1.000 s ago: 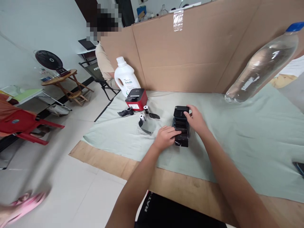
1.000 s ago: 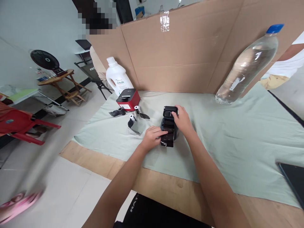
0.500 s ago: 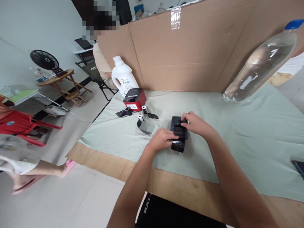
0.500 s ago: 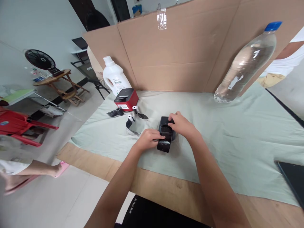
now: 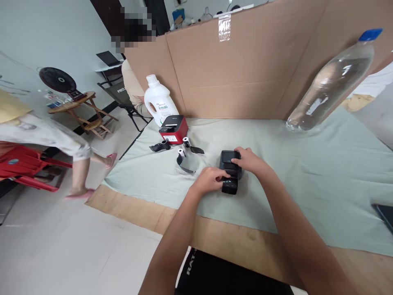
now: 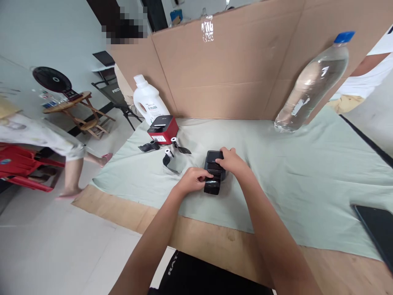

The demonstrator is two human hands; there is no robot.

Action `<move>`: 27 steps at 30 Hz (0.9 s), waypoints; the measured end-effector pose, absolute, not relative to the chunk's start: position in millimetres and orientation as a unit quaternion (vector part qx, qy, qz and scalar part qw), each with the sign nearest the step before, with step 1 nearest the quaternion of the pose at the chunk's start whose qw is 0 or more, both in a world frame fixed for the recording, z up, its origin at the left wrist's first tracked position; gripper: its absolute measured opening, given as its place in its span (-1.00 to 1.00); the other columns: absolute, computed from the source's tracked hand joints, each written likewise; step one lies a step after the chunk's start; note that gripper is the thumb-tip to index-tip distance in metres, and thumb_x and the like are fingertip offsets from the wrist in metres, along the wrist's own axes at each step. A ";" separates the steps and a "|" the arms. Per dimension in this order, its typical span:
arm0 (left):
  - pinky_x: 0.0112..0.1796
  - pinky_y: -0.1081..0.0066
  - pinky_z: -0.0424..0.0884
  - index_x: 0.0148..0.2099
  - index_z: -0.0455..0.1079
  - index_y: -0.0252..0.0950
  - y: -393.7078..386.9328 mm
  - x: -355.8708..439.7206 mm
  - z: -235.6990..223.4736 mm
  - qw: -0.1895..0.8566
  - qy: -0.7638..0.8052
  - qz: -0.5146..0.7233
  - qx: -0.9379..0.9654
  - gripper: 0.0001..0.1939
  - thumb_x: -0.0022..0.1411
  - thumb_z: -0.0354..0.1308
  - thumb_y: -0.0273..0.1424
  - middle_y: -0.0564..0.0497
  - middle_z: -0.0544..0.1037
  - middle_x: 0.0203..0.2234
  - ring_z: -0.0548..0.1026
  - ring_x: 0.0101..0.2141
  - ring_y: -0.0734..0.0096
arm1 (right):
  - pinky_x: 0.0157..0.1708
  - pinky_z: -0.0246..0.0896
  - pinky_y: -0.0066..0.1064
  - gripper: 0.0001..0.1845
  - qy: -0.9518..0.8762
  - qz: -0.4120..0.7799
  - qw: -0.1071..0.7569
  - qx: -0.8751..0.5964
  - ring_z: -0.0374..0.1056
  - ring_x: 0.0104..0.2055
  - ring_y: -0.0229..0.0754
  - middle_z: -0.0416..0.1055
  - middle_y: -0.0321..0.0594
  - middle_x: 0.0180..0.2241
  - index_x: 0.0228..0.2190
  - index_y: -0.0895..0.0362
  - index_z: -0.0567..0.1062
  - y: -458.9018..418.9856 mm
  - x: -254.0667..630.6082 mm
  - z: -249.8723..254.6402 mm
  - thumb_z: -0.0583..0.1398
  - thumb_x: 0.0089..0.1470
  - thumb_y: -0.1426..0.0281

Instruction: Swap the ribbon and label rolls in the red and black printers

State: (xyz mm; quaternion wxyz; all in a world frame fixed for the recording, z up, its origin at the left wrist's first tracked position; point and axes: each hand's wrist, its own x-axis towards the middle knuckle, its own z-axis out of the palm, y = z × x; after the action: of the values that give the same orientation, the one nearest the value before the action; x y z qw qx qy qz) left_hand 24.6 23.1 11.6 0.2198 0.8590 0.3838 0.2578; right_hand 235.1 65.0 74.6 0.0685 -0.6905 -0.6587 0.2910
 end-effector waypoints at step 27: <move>-0.39 0.46 0.35 0.23 0.45 -0.37 66.7 38.5 0.6 0.470 0.500 0.404 0.606 -0.47 0.28 0.25 -0.23 0.13 0.39 -0.57 0.37 -0.50 0.48 | -0.51 0.29 -0.40 -0.09 -0.566 0.549 0.159 -0.594 0.42 -0.37 -0.13 0.56 -0.12 -0.26 0.41 0.03 0.14 69.9 265.0 69.2 0.26 0.07 0.36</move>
State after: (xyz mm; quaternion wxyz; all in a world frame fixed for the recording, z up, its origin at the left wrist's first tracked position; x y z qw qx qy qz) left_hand 38.5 66.7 0.6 0.4696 0.6055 0.4998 0.4037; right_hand 265.0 69.9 69.2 0.1586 -0.5944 -0.5658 0.5490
